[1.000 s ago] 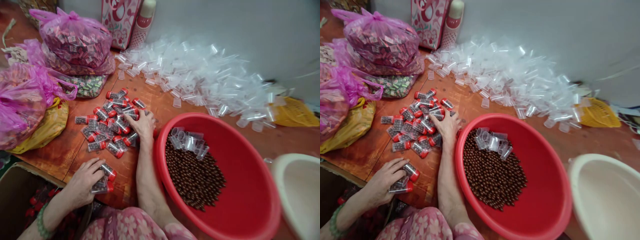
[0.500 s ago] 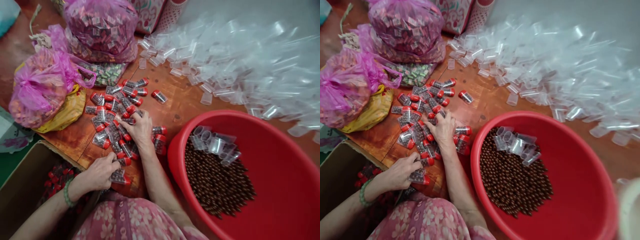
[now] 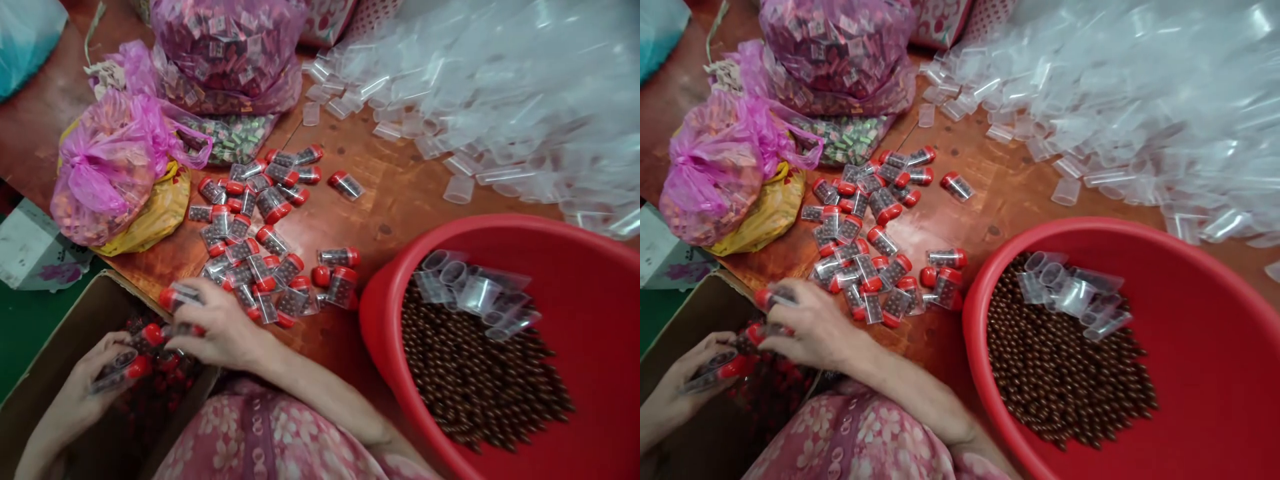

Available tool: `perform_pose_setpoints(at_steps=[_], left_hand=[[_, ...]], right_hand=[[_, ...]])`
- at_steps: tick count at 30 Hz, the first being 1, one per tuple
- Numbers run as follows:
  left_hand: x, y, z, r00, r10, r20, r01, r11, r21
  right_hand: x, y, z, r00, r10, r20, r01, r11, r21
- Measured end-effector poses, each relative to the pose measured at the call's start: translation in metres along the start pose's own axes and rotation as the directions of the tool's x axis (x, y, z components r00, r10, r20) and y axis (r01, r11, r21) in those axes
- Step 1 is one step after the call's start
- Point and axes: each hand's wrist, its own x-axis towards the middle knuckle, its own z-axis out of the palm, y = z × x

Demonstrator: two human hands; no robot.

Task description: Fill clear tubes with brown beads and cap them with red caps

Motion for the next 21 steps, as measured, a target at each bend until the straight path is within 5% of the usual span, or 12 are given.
perform_pose_setpoints(at_steps=[4, 7, 10, 14, 16, 19, 21], left_hand=[[-0.005, -0.049, 0.022, 0.975, -0.201, 0.099, 0.164, 0.940, 0.301], [0.001, -0.059, 0.026, 0.959, -0.269, 0.093, 0.199, 0.867, 0.457], [0.007, -0.044, 0.010, 0.989, -0.148, -0.001, 0.131, 0.875, 0.466], [0.030, 0.004, -0.013, 0.997, 0.033, -0.074, -0.014, 0.970, 0.244], [0.056, 0.029, -0.008, 0.980, 0.163, -0.112, -0.136, 0.967, 0.216], [0.105, 0.059, 0.020, 0.942, 0.319, -0.104, -0.265, 0.898, 0.352], [0.132, 0.073, 0.043, 0.937, 0.345, -0.049, -0.301, 0.873, 0.384]], right_hand=[[-0.002, -0.012, 0.045, 0.910, -0.053, 0.412, 0.152, 0.965, -0.211], [-0.004, -0.013, 0.054, 0.859, -0.081, 0.506, 0.218, 0.951, -0.218], [-0.006, -0.011, 0.044, 0.850, -0.178, 0.496, 0.250, 0.965, -0.082], [-0.020, 0.006, 0.006, 0.974, -0.176, 0.146, 0.194, 0.974, -0.120], [-0.034, 0.020, -0.020, 0.985, 0.012, -0.170, -0.074, 0.928, -0.365], [-0.059, 0.041, -0.053, 0.761, 0.282, -0.584, -0.617, 0.592, -0.519], [-0.071, 0.055, -0.067, 0.639, 0.385, -0.666, -0.763, 0.423, -0.488]])
